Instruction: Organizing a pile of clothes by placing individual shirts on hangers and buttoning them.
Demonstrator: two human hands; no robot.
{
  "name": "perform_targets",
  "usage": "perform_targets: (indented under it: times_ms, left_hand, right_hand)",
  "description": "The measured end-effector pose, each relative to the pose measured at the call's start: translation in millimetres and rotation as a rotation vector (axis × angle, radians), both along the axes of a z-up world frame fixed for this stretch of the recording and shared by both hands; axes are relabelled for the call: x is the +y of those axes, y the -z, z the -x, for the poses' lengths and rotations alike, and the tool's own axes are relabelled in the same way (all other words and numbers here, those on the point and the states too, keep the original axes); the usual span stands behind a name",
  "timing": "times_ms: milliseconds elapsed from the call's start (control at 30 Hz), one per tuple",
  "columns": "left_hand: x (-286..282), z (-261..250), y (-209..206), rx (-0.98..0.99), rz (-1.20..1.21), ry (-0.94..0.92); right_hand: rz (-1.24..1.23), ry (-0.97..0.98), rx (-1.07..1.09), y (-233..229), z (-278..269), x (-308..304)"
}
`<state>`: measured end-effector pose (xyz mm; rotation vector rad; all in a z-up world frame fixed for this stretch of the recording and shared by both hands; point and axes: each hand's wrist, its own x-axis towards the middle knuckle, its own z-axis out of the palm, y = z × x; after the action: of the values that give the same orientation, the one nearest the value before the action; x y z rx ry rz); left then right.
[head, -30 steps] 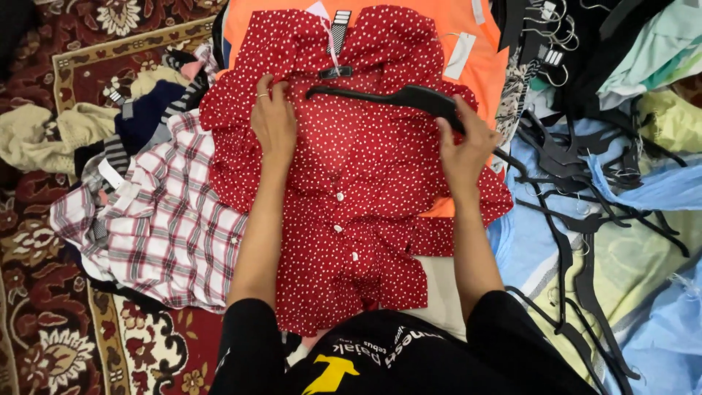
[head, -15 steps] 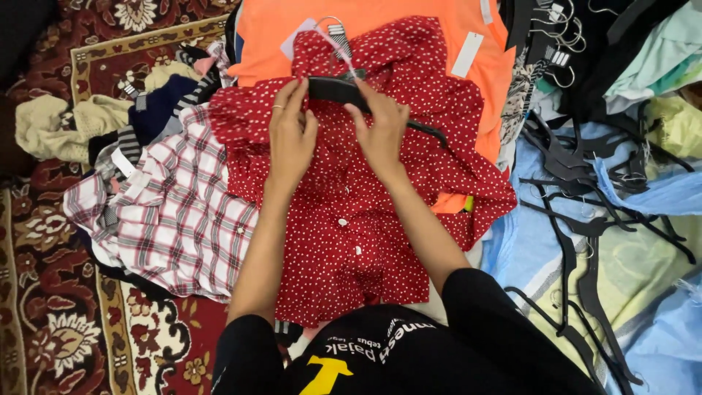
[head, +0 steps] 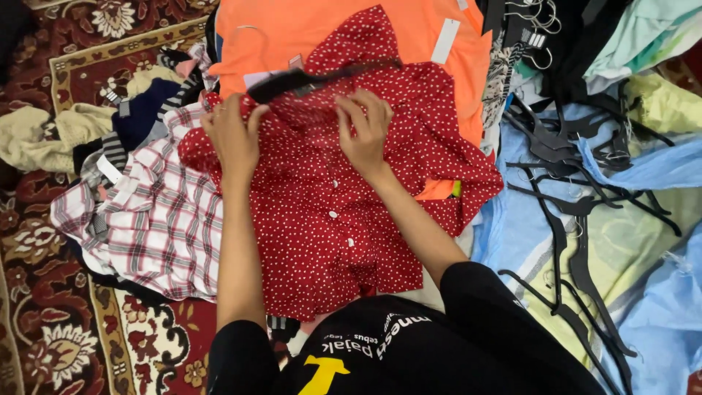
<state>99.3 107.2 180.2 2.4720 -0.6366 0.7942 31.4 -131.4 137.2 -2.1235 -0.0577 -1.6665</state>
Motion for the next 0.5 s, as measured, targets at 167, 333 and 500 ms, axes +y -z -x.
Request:
perform_targets:
  times_ms: [167,333,500]
  left_hand:
    - [9,16,-15,0.087,0.190,-0.014]
    - [19,26,-15,0.114,0.149,-0.044]
    - [30,45,-20,0.190,0.285,0.018]
  right_hand:
    - [0.178,-0.070,0.313,27,21,-4]
    - [0.304,-0.056,0.590,43,26,-13]
    - [0.046,-0.137,0.687,15,51,-21]
